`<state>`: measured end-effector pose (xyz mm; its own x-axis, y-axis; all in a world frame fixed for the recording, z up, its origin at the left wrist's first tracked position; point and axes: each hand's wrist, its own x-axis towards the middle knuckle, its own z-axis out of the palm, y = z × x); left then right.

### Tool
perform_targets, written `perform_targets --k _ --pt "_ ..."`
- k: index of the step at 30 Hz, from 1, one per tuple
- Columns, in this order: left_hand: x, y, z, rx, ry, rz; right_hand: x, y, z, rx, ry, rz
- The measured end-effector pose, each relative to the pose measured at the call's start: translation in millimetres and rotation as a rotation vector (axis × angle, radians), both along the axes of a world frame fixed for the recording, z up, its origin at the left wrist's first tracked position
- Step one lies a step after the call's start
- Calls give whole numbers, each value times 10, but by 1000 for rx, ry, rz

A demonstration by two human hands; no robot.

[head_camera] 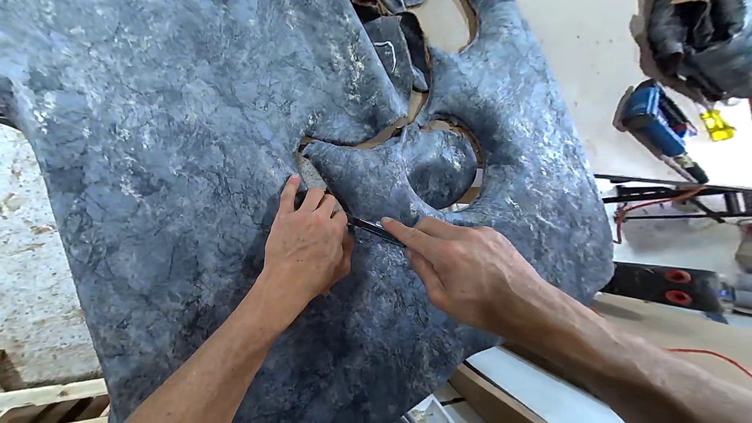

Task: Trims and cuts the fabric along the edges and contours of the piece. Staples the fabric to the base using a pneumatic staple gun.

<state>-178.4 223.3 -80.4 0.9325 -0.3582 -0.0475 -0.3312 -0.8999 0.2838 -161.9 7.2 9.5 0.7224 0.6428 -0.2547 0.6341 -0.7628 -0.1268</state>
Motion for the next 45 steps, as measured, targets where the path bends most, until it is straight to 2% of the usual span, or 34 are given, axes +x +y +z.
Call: perform_targets --k 13,19,26,38,42,45 --pt "34 31 -5 -30 12 -26 174 26 129 -111 41 133" --pt "-15 85 -48 -125 -49 -34 -63 -142 44 14 -88 152" --pt "-7 86 -79 -113 -56 -64 -47 -157 -15 19 -143 132" --pt "-17 109 -116 -171 -78 -63 100 -154 134 -44 55 91" --pt "-15 105 -119 -191 -72 -63 131 -145 60 -40 40 109" --pt "-9 123 -125 -193 -72 -67 155 -179 157 -71 91 89"
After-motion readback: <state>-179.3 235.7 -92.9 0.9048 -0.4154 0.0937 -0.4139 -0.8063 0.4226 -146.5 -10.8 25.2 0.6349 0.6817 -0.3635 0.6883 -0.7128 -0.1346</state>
